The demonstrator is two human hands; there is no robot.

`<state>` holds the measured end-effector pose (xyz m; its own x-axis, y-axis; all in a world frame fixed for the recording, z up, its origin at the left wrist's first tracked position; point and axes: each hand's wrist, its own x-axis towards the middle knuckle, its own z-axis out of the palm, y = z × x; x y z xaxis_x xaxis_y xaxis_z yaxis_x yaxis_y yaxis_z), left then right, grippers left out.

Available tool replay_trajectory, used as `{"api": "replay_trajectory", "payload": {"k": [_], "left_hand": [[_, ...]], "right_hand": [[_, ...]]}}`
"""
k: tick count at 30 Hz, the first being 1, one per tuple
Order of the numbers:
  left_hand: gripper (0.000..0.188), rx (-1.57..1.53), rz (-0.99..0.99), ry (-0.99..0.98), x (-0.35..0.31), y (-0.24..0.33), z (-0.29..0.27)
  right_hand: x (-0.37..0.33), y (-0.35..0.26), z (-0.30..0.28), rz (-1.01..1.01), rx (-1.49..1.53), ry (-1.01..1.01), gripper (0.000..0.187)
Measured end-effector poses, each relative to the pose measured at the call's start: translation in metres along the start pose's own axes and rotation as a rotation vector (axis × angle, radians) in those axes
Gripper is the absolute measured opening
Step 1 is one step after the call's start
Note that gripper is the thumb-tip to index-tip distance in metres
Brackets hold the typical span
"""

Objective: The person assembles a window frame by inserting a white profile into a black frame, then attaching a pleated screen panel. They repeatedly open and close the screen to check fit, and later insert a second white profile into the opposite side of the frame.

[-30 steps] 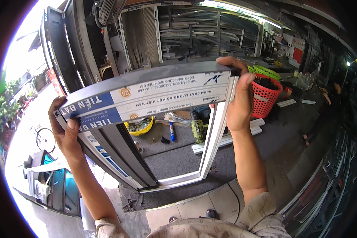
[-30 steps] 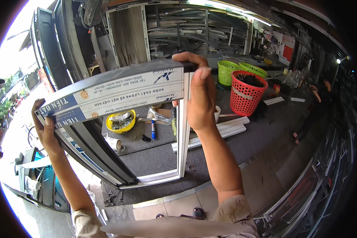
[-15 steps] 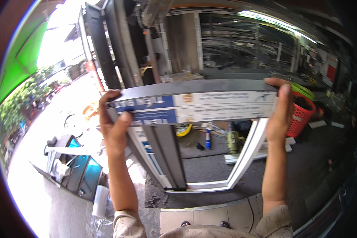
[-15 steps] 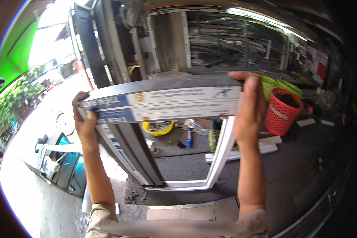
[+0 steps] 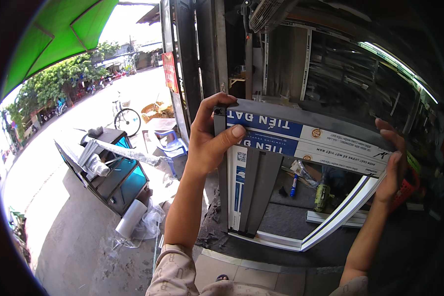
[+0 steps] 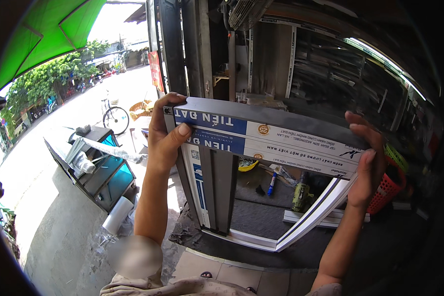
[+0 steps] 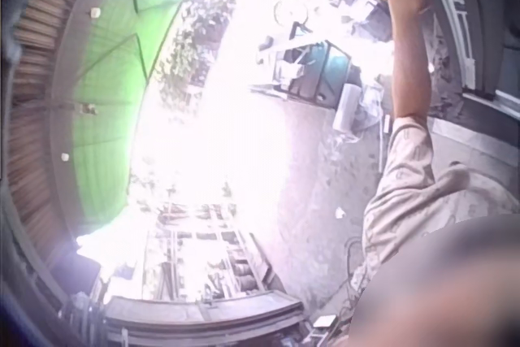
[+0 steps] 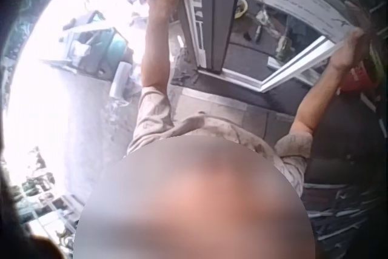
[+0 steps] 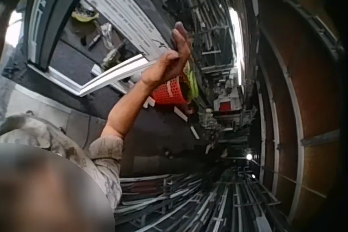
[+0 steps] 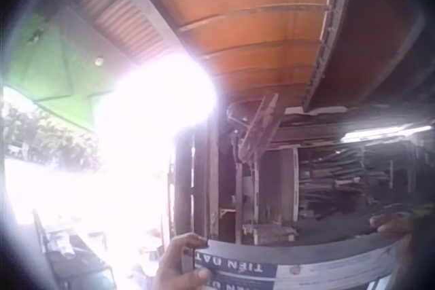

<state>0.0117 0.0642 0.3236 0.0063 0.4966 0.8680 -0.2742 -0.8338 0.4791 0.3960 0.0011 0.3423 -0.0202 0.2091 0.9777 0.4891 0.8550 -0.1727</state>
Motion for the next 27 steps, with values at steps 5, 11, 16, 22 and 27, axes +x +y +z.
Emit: {"api": "replay_trajectory", "payload": {"k": [5,11,16,22,27], "left_hand": [[0.062,0.007,-0.034,0.022,0.001,-0.001,0.004],[0.058,0.117,-0.028,0.054,-0.001,0.002,0.008],[0.055,0.204,-0.001,0.051,-0.003,0.004,0.01],[0.057,0.224,-0.024,0.061,-0.005,0.004,0.013],[0.098,0.32,0.011,-0.001,0.0,0.005,0.013]], "right_hand": [[0.004,-0.008,0.003,0.138,0.013,0.04,0.041],[0.009,-0.019,0.006,0.214,0.018,0.029,0.03],[0.01,-0.023,0.008,0.261,0.043,0.046,0.03],[0.009,-0.015,0.007,0.24,0.094,0.033,0.032],[0.006,-0.005,0.003,0.067,0.125,-0.054,0.036]]}}
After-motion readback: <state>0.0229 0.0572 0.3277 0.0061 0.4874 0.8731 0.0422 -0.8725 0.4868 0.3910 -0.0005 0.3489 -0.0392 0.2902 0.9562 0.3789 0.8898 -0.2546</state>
